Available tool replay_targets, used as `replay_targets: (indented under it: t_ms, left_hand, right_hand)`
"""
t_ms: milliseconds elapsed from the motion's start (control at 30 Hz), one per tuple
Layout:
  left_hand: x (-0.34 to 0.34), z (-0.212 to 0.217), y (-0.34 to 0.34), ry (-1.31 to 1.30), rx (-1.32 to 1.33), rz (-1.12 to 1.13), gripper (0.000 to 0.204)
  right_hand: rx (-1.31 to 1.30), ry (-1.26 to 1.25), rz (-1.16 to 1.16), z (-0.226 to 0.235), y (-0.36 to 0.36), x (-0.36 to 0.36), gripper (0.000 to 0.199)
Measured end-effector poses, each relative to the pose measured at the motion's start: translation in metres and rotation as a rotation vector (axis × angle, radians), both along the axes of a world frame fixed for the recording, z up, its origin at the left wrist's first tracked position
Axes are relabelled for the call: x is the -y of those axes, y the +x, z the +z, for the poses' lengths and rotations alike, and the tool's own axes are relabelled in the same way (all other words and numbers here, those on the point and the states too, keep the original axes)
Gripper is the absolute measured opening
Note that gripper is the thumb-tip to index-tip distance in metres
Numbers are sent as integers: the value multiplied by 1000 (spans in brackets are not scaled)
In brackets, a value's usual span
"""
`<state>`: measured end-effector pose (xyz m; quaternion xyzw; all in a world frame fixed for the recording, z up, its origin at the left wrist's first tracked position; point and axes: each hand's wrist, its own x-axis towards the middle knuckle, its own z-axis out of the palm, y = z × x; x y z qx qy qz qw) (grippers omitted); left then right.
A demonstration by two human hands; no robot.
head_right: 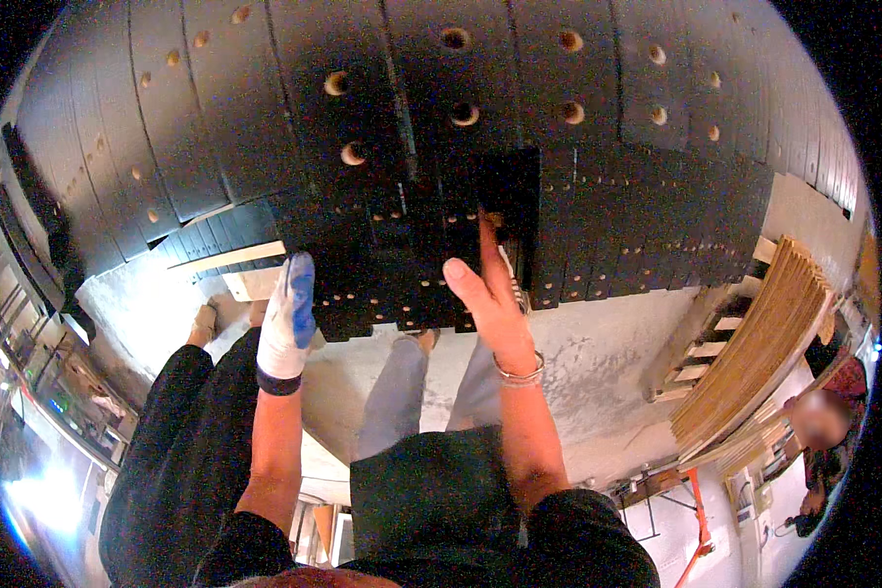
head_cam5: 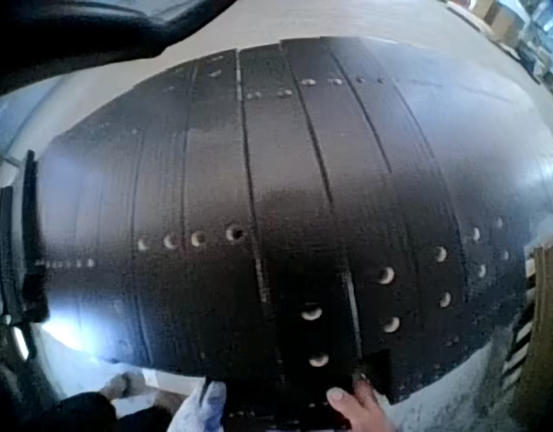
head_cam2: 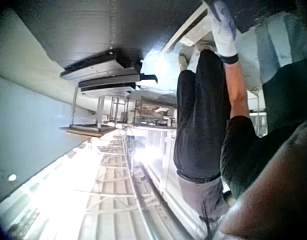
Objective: The person stacks black rectangular wooden planks with holes onto a larger wooden board. They pick up the planks from a pile, arrange them in a row on the board, and then lift the board to place it on a stack of similar boards. The person wears gloves and an apron.
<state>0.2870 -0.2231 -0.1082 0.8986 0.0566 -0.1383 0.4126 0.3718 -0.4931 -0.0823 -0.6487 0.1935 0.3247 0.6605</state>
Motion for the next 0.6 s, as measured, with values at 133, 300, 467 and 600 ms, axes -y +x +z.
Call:
replay_targets:
  t_ms: [133,300,467,600]
  left_hand:
    - [1,8,6,-250,-33,154,43]
    - [4,0,2,-498,-204,462,41]
    - [-1,8,6,-248,-84,156,42]
    - [8,5,13,-1,37,-32,48]
  right_hand:
    - [2,40,-6,7,7,-1,75]
    - [129,-25,56,9,-19,9,72]
    - [263,-160,190,83,-63,23,69]
    - [-152,-52,-119,48,-99,51,71]
